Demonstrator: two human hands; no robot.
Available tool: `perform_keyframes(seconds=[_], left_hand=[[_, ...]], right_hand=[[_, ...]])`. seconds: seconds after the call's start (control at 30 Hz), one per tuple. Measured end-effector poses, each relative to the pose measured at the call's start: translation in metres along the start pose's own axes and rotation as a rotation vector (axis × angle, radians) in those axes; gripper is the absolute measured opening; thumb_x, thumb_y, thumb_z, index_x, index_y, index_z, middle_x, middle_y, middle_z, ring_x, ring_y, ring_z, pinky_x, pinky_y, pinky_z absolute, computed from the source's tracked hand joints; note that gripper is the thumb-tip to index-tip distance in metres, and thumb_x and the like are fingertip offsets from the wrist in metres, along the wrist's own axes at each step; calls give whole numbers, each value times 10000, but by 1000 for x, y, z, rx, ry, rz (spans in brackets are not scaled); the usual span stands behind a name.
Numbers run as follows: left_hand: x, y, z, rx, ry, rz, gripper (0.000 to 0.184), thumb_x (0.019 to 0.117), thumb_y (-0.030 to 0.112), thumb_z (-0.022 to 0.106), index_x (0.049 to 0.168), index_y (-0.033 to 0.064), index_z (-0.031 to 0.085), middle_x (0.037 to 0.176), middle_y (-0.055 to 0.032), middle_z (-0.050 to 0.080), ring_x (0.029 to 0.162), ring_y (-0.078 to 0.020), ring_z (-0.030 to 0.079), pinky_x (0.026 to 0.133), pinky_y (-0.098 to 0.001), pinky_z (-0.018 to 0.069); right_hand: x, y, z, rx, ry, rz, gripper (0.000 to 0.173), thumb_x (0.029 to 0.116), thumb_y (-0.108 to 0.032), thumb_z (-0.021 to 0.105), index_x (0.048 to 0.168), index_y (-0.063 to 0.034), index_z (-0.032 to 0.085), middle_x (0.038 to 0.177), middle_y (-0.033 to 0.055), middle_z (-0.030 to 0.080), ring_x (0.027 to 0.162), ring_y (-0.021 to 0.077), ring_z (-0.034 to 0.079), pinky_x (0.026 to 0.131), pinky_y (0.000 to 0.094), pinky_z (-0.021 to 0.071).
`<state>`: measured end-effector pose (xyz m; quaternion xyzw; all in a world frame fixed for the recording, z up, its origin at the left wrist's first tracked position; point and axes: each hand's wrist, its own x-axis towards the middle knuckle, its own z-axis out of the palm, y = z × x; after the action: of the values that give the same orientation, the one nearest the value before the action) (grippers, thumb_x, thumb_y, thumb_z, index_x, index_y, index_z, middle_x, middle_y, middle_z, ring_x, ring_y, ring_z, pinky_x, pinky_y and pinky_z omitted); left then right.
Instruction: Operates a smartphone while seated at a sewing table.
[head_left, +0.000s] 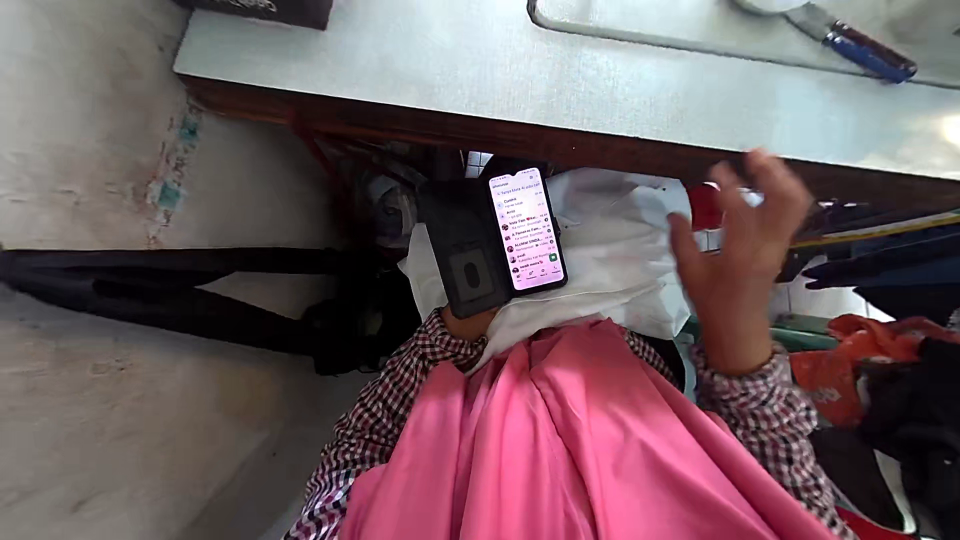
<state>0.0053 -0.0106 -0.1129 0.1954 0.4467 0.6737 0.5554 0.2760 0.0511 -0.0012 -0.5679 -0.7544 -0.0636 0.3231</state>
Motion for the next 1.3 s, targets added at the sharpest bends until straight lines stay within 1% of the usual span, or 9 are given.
perform_keyframes(seconds=[0.1, 0.23, 0.37, 0.57, 0.63, 0.77, 0.9, 1.0, 1.3], left_hand=[[0, 6, 2, 147, 19, -6, 212, 830, -210, 531, 925, -31, 594, 760, 40, 640, 761, 28, 618, 741, -151, 514], [3, 5, 0, 345, -8, 18, 213, 808, -190, 579, 928, -15, 595, 778, 68, 657, 782, 53, 622, 760, -142, 518], [7, 7, -4, 726, -57, 5, 207, 812, -86, 720, 988, -122, 617, 846, -12, 668, 831, 39, 611, 812, -146, 497], [7, 11, -3, 969, -76, -6, 269, 825, -8, 755, 1019, -148, 631, 905, -95, 686, 869, -3, 618, 848, -179, 489], [5, 12, -1, 967, -43, -7, 304, 821, -7, 765, 1038, -172, 629, 929, -130, 694, 887, -21, 622, 869, -194, 484], [2, 5, -5, 683, -56, 50, 204, 806, -84, 708, 974, -130, 602, 839, -5, 673, 837, 53, 620, 819, -131, 496], [-1, 10, 1, 776, -33, -32, 259, 821, -73, 728, 1026, -172, 604, 876, -61, 677, 854, 35, 606, 841, -139, 479], [0, 6, -6, 653, -100, -24, 217, 809, -111, 699, 1000, -107, 597, 852, 11, 675, 851, 53, 624, 830, -130, 501], [-2, 13, -3, 964, -143, -24, 298, 827, -38, 739, 1067, -163, 613, 940, -83, 688, 904, 33, 605, 876, -137, 466]], right_hand=[[-14, -19, 27, 223, -89, -81, 382, 999, -206, 631, 1279, 52, 658, 1395, 307, 554, 1311, 412, 543, 1098, 490, 456], [-16, -30, 59, 418, -193, -181, 359, 1016, -253, 602, 1224, 24, 696, 1358, 277, 592, 1282, 412, 559, 1084, 515, 458], [-23, -34, 81, 439, -255, -235, 371, 1020, -317, 587, 1188, -13, 718, 1368, 248, 597, 1295, 408, 554, 1089, 533, 447], [-27, -37, 90, 332, -282, -264, 463, 1037, -427, 523, 1195, -39, 719, 1404, 246, 583, 1332, 435, 533, 1118, 589, 398], [-26, -38, 89, 323, -273, -255, 493, 1044, -459, 490, 1182, -51, 730, 1418, 243, 578, 1339, 446, 527, 1123, 607, 386], [-23, -39, 82, 431, -171, -223, 410, 1050, -359, 533, 1203, -22, 711, 1369, 254, 592, 1308, 420, 538, 1102, 550, 417], [-35, -31, 92, 522, -85, -133, 353, 1050, -277, 558, 1185, 10, 711, 1315, 258, 613, 1261, 364, 572, 1083, 452, 459], [-43, -24, 99, 554, -67, -67, 324, 1043, -239, 574, 1164, 26, 715, 1292, 259, 615, 1233, 333, 588, 1071, 409, 475], [-49, -19, 103, 626, -56, -10, 325, 1052, -219, 550, 1165, 36, 716, 1280, 262, 621, 1221, 324, 597, 1072, 391, 473]])
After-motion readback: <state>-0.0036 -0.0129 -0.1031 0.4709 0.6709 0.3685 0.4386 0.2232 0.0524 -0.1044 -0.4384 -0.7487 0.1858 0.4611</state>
